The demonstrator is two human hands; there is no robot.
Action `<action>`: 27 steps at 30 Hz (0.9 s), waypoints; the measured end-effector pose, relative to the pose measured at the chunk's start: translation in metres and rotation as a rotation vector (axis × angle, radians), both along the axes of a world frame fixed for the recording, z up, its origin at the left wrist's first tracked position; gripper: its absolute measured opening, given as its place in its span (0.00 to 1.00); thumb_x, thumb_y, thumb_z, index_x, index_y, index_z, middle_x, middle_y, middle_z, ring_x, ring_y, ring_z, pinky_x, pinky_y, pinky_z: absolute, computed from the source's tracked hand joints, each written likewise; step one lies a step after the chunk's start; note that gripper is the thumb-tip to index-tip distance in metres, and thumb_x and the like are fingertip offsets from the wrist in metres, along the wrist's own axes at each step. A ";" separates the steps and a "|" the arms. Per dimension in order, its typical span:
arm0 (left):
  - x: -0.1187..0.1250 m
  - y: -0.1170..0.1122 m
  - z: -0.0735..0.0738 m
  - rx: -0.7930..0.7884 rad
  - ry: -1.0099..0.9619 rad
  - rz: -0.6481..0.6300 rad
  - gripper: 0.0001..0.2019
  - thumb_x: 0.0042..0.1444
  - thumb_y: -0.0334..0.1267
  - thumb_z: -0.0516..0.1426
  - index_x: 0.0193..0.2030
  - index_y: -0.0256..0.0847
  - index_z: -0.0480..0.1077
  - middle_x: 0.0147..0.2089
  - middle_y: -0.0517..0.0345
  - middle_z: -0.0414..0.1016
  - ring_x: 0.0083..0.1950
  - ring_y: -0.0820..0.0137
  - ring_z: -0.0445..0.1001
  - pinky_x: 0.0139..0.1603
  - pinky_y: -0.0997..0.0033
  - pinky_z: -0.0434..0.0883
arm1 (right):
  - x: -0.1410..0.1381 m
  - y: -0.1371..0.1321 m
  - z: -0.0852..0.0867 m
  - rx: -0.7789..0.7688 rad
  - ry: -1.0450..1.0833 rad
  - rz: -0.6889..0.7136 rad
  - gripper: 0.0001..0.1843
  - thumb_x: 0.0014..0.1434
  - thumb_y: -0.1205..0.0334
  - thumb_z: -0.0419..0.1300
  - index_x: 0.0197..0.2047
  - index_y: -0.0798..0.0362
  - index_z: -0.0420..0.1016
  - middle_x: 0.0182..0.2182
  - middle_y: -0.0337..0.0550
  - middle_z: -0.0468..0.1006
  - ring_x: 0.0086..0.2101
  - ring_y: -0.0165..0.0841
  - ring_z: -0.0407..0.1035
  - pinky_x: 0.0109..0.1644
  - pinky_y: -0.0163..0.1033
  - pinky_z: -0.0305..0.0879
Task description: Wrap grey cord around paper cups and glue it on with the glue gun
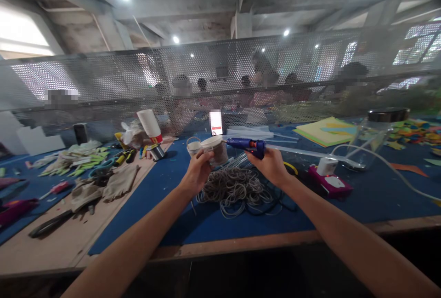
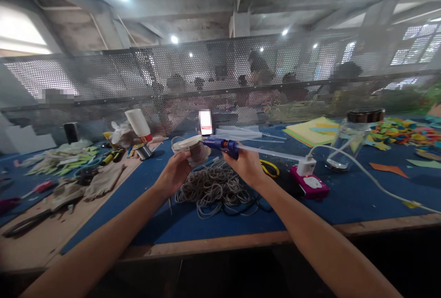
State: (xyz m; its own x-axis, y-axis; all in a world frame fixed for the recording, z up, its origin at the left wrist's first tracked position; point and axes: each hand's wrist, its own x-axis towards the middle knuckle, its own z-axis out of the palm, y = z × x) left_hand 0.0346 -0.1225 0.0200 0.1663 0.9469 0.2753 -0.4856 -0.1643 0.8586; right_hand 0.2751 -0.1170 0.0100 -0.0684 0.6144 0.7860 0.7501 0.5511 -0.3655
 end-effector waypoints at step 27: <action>-0.001 -0.001 0.003 -0.005 -0.045 -0.062 0.24 0.55 0.38 0.65 0.60 0.39 0.74 0.56 0.48 0.83 0.60 0.54 0.79 0.61 0.55 0.77 | 0.000 0.001 0.001 0.010 0.005 -0.017 0.13 0.62 0.53 0.64 0.43 0.51 0.86 0.29 0.44 0.84 0.29 0.40 0.78 0.32 0.38 0.67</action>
